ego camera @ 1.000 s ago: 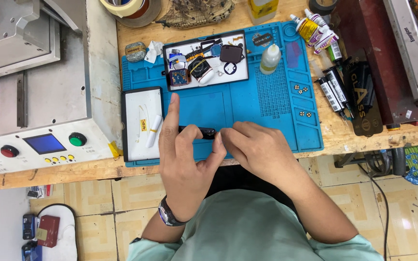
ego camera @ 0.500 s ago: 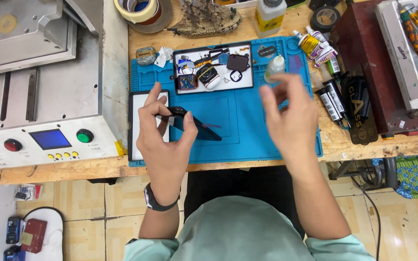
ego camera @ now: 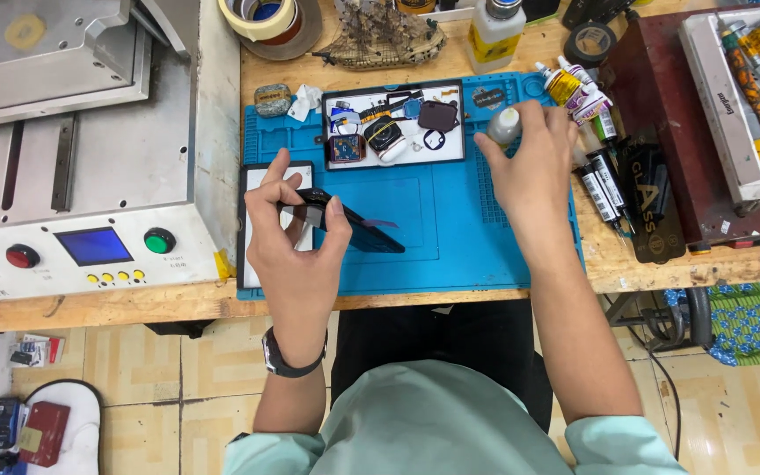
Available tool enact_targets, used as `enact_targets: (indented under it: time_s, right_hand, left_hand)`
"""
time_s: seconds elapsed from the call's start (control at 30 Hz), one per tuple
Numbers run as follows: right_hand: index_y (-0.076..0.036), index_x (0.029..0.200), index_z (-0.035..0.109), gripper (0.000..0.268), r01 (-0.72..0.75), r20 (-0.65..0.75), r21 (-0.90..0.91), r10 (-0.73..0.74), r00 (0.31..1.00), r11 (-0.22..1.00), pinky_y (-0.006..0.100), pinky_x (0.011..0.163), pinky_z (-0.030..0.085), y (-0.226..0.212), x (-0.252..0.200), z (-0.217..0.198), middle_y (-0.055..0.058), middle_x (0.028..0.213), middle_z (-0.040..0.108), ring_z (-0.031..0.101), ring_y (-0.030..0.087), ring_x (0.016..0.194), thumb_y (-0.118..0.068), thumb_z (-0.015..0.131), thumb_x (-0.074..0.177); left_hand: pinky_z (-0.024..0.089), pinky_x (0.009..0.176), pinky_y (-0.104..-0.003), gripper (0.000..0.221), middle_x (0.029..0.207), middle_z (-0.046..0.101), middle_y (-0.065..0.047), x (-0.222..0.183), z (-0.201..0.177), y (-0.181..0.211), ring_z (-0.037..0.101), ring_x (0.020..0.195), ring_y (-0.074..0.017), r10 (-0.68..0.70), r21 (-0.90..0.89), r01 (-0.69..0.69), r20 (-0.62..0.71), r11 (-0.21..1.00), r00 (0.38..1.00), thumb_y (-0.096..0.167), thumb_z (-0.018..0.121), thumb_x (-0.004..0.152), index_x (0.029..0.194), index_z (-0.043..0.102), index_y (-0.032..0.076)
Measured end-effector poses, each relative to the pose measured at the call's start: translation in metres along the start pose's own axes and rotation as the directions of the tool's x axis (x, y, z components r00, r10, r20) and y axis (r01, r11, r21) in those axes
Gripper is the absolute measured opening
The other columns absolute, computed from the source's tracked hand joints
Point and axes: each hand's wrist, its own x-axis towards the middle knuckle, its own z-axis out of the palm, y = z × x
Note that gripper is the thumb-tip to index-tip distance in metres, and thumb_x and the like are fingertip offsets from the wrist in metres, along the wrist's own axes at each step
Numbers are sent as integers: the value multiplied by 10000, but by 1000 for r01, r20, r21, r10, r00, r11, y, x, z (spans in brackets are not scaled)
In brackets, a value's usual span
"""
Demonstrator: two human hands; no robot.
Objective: Disassembling a smartphone by prying off the back cover and applying adhesive remover at a repair bench.
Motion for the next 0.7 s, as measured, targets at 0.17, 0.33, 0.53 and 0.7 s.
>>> enact_targets:
  time_s: [0.17,0.33,0.53,0.7]
  right_hand:
    - [-86,1102,517,264,-14,10,346,11,1000,938,301,833,483,-63,-31,-64,66,1150,620,618,185,987,-117,681,898]
    - [-97,1176,416,467,-138,266,404,27,963,904,260,638,448,-75,-95,-78,58,1054,700,630,128,779,-168,683,800]
    - [-73,1176,539,402,134,253,385,-245,936,913,318,669,463,-85,-117,-60,53,1011,637,561,202,792,-233,668,829]
    - [-82,1165,543,382,141,299,400,-274,914,906,325,669,477,-92,-108,-52,58,1056,648,584,212,840,-274,635,849]
  left_hand:
    - [566,754,-297,297,1324,493,-216,4,2,-4,605,1068,-264,-43,-17,43,-35,999,998,95,631,822,930,355,107]
    - [557,729,-284,287,1310,498,-211,9,1,-6,599,1030,-240,-50,-22,49,-36,999,998,101,613,834,928,342,107]
    - [570,733,-286,290,1307,502,-200,8,4,-8,599,1031,-225,-83,-41,81,-58,996,995,111,609,828,919,335,113]
    - [567,733,-281,296,1313,506,-180,6,2,-6,616,1055,-246,-75,-12,74,-53,997,996,125,618,822,932,344,115]
